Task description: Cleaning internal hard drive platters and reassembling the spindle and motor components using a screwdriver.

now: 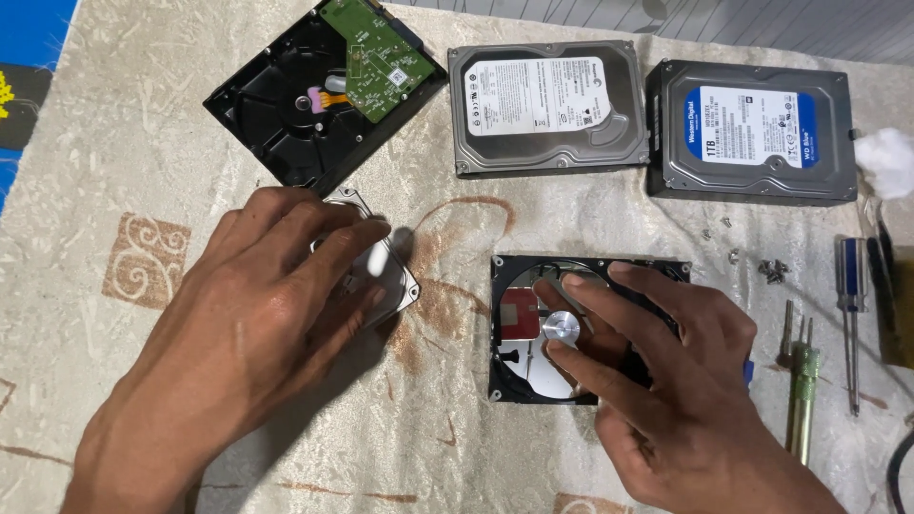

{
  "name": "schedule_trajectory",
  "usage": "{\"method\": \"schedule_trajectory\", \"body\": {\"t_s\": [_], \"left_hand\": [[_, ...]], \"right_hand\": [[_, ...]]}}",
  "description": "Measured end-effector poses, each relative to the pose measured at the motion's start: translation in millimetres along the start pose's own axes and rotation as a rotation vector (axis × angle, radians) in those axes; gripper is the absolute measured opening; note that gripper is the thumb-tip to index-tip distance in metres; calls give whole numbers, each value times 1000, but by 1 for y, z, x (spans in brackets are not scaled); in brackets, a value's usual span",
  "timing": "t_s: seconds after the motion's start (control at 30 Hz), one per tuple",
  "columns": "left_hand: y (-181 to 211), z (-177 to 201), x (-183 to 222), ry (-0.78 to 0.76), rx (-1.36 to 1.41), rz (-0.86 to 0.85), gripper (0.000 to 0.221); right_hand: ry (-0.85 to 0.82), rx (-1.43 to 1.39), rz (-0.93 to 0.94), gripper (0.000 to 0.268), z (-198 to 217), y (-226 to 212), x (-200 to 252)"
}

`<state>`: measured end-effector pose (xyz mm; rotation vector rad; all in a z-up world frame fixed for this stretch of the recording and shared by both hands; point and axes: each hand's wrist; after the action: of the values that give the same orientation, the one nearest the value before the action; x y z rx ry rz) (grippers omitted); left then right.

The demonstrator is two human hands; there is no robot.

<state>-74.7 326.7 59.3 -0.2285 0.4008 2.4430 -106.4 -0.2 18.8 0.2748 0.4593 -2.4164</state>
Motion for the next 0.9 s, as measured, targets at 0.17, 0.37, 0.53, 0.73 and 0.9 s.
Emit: {"method": "schedule_trajectory", "body": {"t_s": [0.17, 0.37, 0.53, 0.73, 0.9], "left_hand": [[0, 1, 0, 13, 4, -3, 44], [-7, 6, 4, 37, -56, 6, 32], [-10, 10, 13, 20, -55, 34, 45], [-13, 27, 15, 34, 6, 47, 34], [-23, 41, 32, -89, -53, 201, 32]], "right_hand": [[-6, 10, 5, 68, 2, 2, -3], [180, 27, 21, 27, 20, 0, -18], [125, 75, -82, 20, 18, -4, -14], [119, 85, 25, 19, 12, 13, -12], [106, -50, -130, 24, 2, 5, -4]]}}
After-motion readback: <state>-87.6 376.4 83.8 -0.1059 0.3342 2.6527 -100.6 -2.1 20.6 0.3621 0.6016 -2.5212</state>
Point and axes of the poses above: each hand's wrist, its own x-axis away from the middle knuckle, its own z-axis out of the back of the hand, y = z × x, and after that the axes turned 4 degrees about -z, right-handed
